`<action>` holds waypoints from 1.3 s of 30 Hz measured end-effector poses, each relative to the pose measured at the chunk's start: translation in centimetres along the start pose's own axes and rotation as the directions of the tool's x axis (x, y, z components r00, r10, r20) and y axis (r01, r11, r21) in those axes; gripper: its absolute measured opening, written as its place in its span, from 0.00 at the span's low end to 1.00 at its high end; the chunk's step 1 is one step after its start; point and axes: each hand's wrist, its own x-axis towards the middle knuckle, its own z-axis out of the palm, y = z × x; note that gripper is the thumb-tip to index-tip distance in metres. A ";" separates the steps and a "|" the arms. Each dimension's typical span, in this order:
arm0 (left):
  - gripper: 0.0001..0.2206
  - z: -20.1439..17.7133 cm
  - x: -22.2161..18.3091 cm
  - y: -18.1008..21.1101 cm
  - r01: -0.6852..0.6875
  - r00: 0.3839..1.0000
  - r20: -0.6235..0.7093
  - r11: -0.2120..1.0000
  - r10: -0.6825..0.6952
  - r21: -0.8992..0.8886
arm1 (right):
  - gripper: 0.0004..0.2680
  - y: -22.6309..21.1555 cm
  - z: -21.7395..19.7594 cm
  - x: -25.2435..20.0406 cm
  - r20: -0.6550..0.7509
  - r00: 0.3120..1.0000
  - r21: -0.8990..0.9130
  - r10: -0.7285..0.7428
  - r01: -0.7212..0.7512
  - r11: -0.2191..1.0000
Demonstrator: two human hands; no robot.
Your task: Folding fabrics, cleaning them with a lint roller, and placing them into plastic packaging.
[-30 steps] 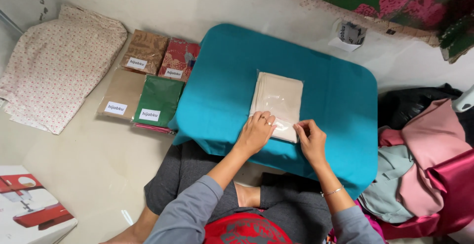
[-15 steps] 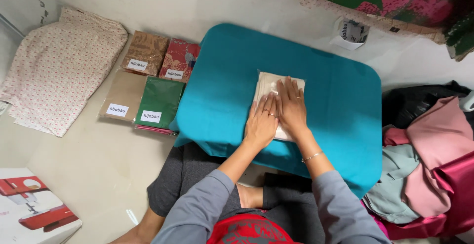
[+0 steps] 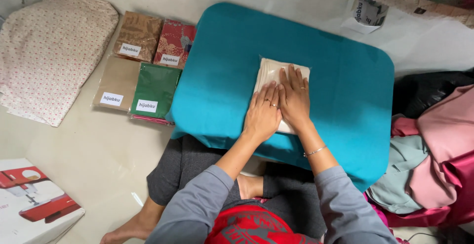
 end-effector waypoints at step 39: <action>0.32 3.6 3.9 -0.8 0.042 0.993 -0.110 0.999 -0.043 -0.005 | 0.20 2.4 0.1 1.2 0.120 0.989 0.095 0.085 -0.097 0.991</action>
